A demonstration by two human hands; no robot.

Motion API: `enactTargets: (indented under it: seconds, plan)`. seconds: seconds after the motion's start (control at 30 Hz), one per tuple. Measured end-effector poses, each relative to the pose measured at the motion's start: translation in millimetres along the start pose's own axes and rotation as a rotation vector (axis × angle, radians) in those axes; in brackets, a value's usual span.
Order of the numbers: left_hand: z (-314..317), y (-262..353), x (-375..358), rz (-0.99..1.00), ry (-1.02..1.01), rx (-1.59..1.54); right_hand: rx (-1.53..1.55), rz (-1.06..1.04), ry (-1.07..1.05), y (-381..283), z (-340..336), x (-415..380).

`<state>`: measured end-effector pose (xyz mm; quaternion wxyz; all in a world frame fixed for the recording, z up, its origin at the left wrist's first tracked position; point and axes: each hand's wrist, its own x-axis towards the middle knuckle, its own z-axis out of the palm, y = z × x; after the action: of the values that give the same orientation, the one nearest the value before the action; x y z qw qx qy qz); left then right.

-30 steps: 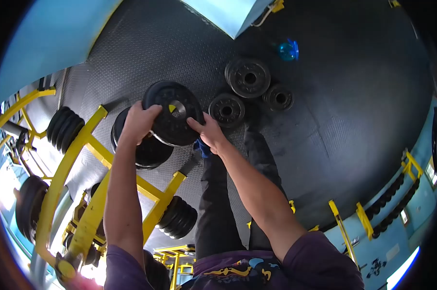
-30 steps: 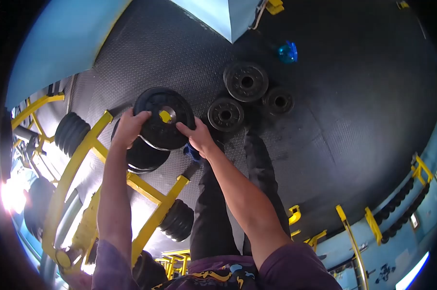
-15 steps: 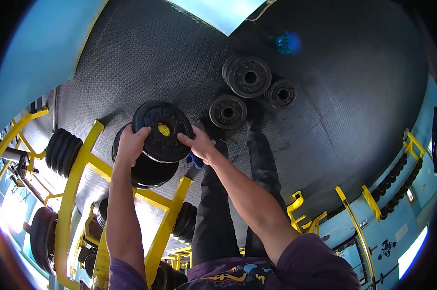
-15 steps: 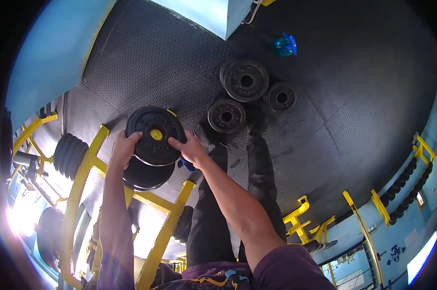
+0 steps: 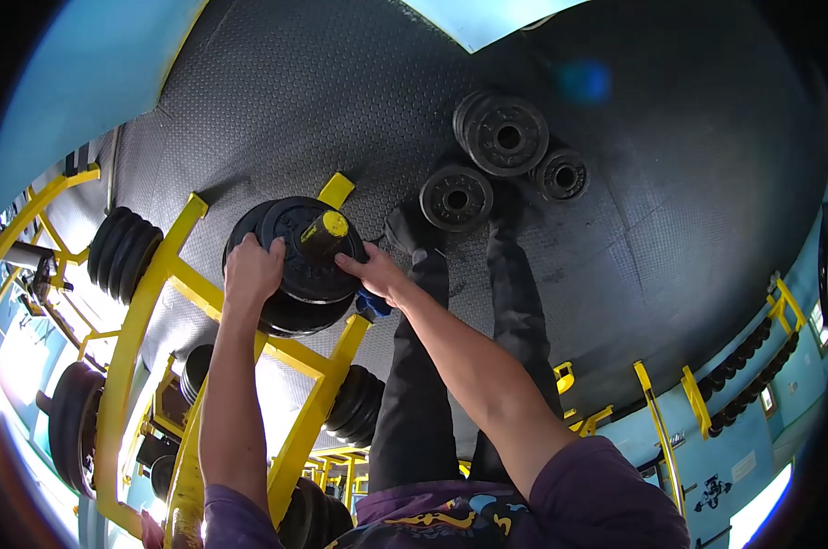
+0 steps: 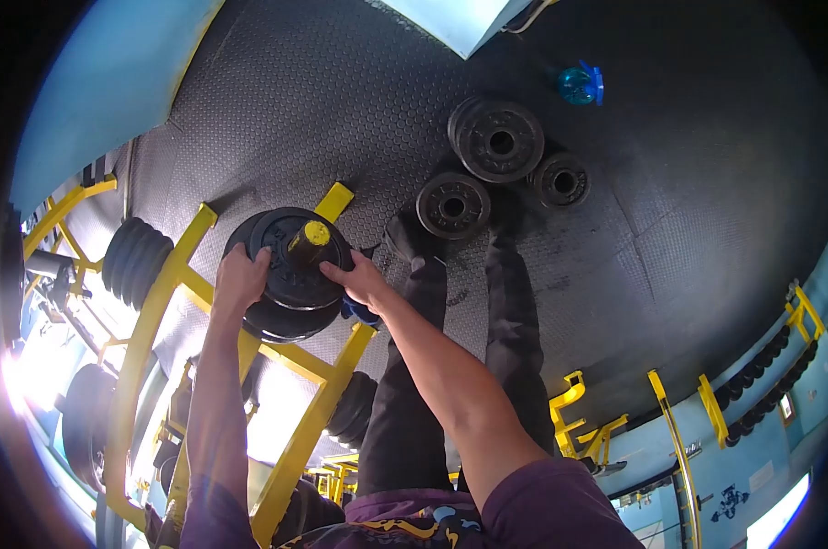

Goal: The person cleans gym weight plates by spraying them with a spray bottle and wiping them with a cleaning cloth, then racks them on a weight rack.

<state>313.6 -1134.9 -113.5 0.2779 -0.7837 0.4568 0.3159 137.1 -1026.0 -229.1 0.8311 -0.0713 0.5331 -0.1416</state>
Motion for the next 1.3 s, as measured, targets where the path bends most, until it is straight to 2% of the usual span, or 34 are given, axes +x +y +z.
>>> enactTargets:
  seconds: [0.07,0.33,0.4,0.43,0.5,0.53,0.57,0.6,0.63,0.7,0.73,0.83,0.87,0.9,0.97,1.0,1.07,1.17,1.2,1.23,1.27,1.3]
  plan:
    - [-1.6,2.4,-3.8,0.074,0.033,0.115,-0.033,-0.012,-0.087,1.8,-1.4,0.5]
    - [6.6,-7.1,-2.4,0.051,0.090,0.163,-0.127,0.041,-0.120,3.2,1.9,6.4]
    - [-3.8,6.9,-17.2,0.017,0.060,0.180,-0.370,0.055,0.073,-3.1,5.3,-0.6]
    - [-13.0,21.4,-29.5,-0.042,0.069,0.184,-0.376,0.052,0.070,-9.0,3.5,-3.6]
    - [-27.1,36.6,-43.3,-0.105,0.083,0.185,-0.650,0.045,-0.003,-20.2,-4.0,-11.0]
    - [-31.3,40.8,-46.0,0.045,0.065,0.287,-0.650,0.043,-0.003,-23.9,-9.4,-17.3]
    - [-34.0,44.8,-47.0,0.198,0.045,0.390,-0.861,0.014,-0.162,-26.5,-16.5,-23.7]
    - [-31.5,47.9,-43.3,0.203,0.047,0.392,-1.070,-0.015,-0.323,-28.7,-21.4,-28.0]
    - [-24.4,50.3,-35.3,0.228,0.024,0.517,-1.069,-0.016,-0.319,-30.4,-22.0,-28.0]
    - [-15.2,53.0,-21.5,0.264,-0.013,0.649,-1.367,0.094,-0.567,-25.5,-20.3,-23.1]
    - [-12.9,51.2,-12.2,0.249,-0.059,0.720,-1.357,0.100,-0.565,-22.3,-22.6,-19.2]
    - [-9.6,59.2,-8.3,0.231,-0.136,0.832,-1.272,-0.059,-0.524,3.9,-24.1,-8.3]
    - [-9.6,62.5,-9.2,0.201,-0.145,0.857,-1.398,-0.155,-0.490,17.8,-21.9,-0.4]
    - [-8.8,65.5,-10.1,0.171,-0.153,0.883,-1.382,-0.152,-0.493,23.9,-18.7,2.2]
    - [-6.3,68.5,-10.9,0.162,-0.169,0.935,-1.611,-0.279,-0.554,28.9,-14.5,5.3]
    - [-6.8,67.9,-10.8,0.134,-0.181,0.916,-1.602,-0.277,-0.549,27.8,-14.8,6.0]
    - [-5.5,63.9,-11.5,0.111,-0.200,0.901,-1.634,-0.444,-0.622,33.9,-16.2,9.1]
    - [-3.6,56.9,-11.6,0.114,-0.169,0.853,-1.663,-0.489,-0.584,45.1,-13.6,16.2]
    - [-2.5,55.0,-11.8,0.132,-0.138,0.850,-1.671,-0.389,-0.597,44.1,-10.7,16.2]
    - [-0.7,52.5,-14.6,0.147,-0.110,0.843,-1.679,-0.390,-0.605,44.1,-13.6,11.5]
    - [3.9,48.6,-22.2,0.137,-0.111,0.833,-1.515,-0.305,-0.492,29.0,-18.9,-8.0]
    - [10.1,44.2,-35.7,0.191,0.044,0.675,-1.352,-0.222,-0.383,25.6,-27.1,-24.5]
